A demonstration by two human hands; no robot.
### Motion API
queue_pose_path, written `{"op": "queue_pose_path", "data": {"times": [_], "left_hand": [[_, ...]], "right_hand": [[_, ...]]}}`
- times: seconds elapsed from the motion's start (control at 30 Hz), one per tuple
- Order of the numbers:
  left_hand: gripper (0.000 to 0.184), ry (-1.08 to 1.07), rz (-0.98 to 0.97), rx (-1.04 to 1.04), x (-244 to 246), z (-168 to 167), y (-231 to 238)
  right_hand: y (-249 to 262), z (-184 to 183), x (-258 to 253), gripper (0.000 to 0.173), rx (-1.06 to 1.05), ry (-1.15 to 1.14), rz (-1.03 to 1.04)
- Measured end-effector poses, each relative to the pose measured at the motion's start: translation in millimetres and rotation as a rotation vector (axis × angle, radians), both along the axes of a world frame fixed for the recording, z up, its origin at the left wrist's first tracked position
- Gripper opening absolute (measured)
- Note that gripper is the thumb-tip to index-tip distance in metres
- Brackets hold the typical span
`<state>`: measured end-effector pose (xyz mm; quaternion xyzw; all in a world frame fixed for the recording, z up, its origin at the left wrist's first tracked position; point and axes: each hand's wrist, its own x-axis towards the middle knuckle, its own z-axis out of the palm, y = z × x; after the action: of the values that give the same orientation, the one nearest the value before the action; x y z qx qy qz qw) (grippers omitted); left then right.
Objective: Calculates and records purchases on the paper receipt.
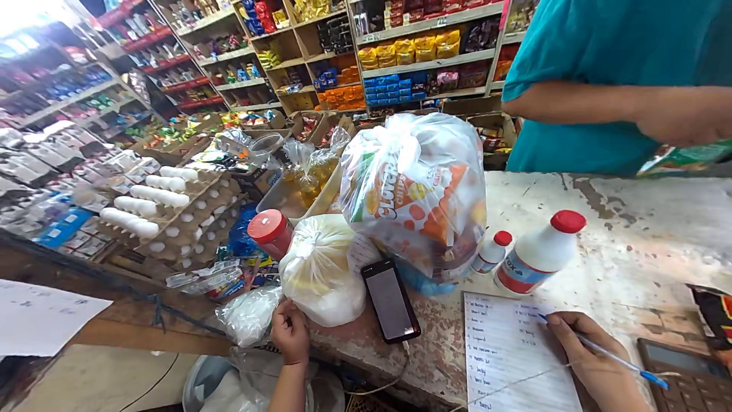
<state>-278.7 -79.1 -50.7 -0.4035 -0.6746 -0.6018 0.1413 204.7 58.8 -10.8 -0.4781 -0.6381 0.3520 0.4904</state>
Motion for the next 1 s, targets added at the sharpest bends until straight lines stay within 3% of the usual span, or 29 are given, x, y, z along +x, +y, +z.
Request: {"op": "queue_pose_path", "data": {"times": [1.0], "left_hand": [[0.025,0.000,0.018,-0.007,1.8,2.0,-0.6]], "right_hand": [[-0.7,2.0,-1.2,0.020,0.028,-0.009,0.016]]}}
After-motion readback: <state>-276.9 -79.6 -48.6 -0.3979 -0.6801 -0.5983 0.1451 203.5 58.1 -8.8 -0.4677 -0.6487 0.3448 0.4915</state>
